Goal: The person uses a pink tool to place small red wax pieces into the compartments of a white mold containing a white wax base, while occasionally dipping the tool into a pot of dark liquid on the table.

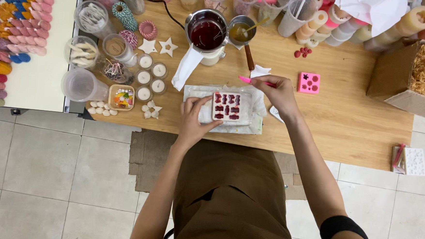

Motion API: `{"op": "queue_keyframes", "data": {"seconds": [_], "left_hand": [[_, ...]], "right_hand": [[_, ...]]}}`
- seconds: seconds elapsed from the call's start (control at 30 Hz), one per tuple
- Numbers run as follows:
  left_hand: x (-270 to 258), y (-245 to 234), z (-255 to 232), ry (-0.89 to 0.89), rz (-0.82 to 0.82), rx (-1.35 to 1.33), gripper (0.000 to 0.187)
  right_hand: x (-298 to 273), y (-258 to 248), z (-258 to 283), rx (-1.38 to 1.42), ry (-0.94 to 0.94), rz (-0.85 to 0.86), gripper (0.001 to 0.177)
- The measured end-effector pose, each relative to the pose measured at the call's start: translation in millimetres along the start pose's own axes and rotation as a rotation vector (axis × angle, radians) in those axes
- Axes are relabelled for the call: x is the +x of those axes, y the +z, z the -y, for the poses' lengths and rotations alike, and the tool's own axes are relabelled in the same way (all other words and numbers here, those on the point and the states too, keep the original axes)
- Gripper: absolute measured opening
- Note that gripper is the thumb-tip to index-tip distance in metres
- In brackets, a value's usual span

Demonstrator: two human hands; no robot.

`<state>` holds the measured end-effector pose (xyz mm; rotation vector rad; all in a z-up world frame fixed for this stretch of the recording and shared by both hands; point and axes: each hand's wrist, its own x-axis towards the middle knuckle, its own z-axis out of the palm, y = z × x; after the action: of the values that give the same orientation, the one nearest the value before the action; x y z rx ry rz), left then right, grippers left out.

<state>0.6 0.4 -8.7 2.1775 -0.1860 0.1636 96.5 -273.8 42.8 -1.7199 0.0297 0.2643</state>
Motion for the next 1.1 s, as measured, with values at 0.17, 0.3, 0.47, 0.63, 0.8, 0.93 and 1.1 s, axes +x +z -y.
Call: {"op": "queue_keyframes", "data": {"seconds": [0.17, 0.3, 0.47, 0.63, 0.8, 0.93, 1.1], "left_hand": [[0.0, -1.5, -3.4, -0.026, 0.007, 0.017, 0.08], [-0.6, -2.6, -2.9, -0.03, 0.031, 0.022, 0.081], [-0.1, -1.3, -2.1, -0.043, 0.035, 0.051, 0.08], [0.4, -2.3, -2.9, -0.053, 0.045, 0.053, 0.079], [0.6, -1.8, -2.2, -0.039, 0.047, 0.047, 0.08], [-0.9, -0.9, -1.5, -0.036, 0.024, 0.039, 0.079], [-0.4, 0.9, 1.0, -0.051, 0.034, 0.047, 0.079]], "right_hand": [[-44.9, 6.5, 7.6, -0.365, -0.154, -0.086, 0.014], [-51.9, 13.9, 11.0, -0.518, -0.252, -0.136, 0.012], [-47.4, 20.5, 12.2, -0.725, -0.409, -0.166, 0.011], [-43.6, 21.6, 13.0, -0.701, -0.378, -0.15, 0.01], [-46.8, 21.5, 12.6, -0.78, -0.462, -0.18, 0.01], [-42.4, 17.6, -2.3, -0.472, -0.218, -0.09, 0.012], [-25.4, 6.5, -32.6, 0.432, 0.32, 0.128, 0.018]]}}
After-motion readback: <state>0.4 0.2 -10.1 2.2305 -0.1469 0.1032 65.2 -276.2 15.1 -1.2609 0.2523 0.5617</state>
